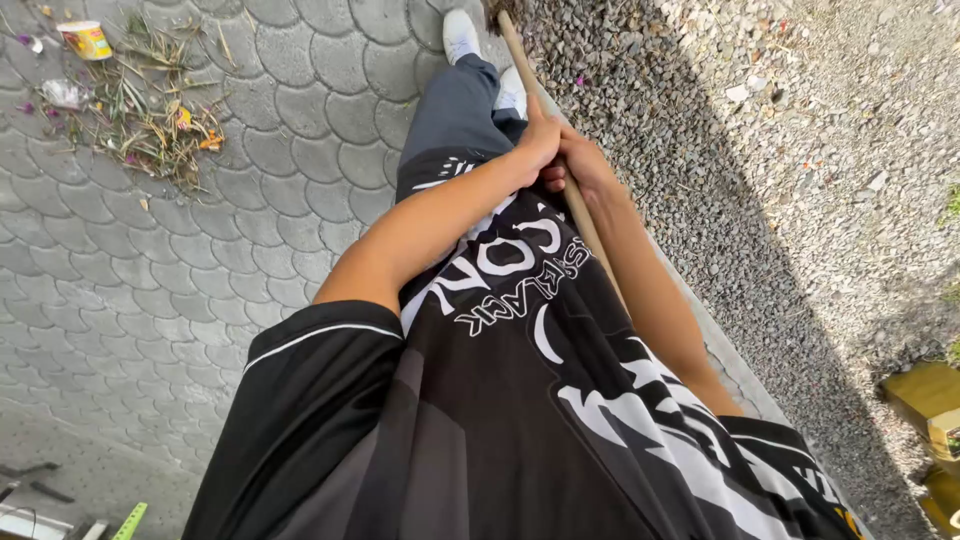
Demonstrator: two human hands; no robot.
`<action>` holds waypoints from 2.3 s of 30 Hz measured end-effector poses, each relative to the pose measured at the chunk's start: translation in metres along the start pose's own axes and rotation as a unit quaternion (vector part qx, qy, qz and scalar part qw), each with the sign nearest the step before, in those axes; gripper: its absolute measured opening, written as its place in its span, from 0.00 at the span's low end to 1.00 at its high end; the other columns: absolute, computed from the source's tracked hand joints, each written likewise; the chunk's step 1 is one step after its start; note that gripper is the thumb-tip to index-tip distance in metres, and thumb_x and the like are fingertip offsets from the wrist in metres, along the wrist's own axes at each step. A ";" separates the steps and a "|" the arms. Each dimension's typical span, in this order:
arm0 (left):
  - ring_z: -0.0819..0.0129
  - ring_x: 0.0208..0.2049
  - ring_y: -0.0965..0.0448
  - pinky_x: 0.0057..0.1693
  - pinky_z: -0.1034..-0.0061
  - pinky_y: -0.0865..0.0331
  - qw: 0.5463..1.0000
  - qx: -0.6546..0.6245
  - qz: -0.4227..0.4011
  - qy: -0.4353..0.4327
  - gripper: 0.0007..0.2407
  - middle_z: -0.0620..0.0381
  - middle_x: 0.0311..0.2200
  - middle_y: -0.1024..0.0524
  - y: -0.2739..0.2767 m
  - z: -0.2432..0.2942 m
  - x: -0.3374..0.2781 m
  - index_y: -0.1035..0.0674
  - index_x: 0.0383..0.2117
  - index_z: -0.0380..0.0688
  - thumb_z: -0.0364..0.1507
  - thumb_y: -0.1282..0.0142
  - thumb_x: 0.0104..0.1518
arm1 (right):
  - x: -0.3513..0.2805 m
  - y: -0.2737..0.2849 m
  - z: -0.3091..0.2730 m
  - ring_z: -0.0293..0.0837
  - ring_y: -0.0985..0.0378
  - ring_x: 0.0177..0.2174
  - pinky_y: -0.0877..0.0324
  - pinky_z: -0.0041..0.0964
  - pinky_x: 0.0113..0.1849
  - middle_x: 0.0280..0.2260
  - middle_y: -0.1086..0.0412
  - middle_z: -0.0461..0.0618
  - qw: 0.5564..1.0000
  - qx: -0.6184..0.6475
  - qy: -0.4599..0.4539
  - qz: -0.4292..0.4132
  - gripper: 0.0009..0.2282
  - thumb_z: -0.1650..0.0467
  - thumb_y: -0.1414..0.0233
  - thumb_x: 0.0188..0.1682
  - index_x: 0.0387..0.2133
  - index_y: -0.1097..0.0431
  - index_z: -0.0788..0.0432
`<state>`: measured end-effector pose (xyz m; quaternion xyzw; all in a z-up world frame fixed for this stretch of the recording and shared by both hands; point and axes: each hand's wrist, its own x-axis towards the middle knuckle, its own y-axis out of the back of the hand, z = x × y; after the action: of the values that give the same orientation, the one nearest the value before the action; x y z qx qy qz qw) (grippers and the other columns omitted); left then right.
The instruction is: Sweeping trash and debris on an outdoor paved floor using a broom.
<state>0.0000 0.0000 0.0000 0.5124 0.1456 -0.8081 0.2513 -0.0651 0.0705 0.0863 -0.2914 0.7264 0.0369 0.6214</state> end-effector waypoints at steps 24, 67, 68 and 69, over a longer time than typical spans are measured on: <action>0.43 0.54 0.27 0.57 0.57 0.27 0.969 -0.220 -0.101 -0.045 0.24 0.29 0.60 0.35 -0.084 0.053 0.043 0.27 0.59 0.41 0.36 0.39 0.57 | -0.014 0.118 -0.023 0.34 0.40 0.14 0.36 0.28 0.13 0.23 0.41 0.47 0.980 0.120 0.085 0.133 0.09 0.73 0.56 0.56 0.49 0.39 0.57; 0.50 0.19 0.22 0.20 0.58 0.20 0.920 -0.072 -0.340 0.183 0.24 0.29 0.59 0.35 -0.160 -0.038 -0.073 0.33 0.59 0.55 0.38 0.48 0.53 | -0.090 0.120 0.031 0.40 0.43 0.16 0.38 0.36 0.14 0.25 0.44 0.52 0.979 -0.056 0.037 0.191 0.24 0.77 0.64 0.58 0.69 0.49 0.49; 0.51 0.20 0.23 0.20 0.59 0.20 0.922 -0.097 -0.321 0.193 0.28 0.29 0.63 0.42 -0.150 -0.032 -0.065 0.41 0.64 0.57 0.37 0.49 0.55 | -0.075 0.113 0.023 0.40 0.43 0.16 0.38 0.36 0.14 0.25 0.44 0.52 0.980 -0.059 0.034 0.186 0.24 0.77 0.64 0.58 0.69 0.49 0.49; 0.51 0.22 0.24 0.20 0.60 0.21 0.923 -0.122 -0.299 0.211 0.32 0.29 0.67 0.49 -0.136 -0.030 -0.061 0.49 0.70 0.60 0.36 0.50 0.57 | -0.061 0.103 0.020 0.40 0.43 0.16 0.38 0.35 0.14 0.25 0.44 0.52 0.982 -0.059 0.021 0.179 0.24 0.77 0.64 0.58 0.69 0.49 0.49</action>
<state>-0.0314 0.1438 0.0386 0.5690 0.4391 -0.6950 0.0222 -0.0921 0.1876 0.1064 -0.1935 0.7765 0.1836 0.5709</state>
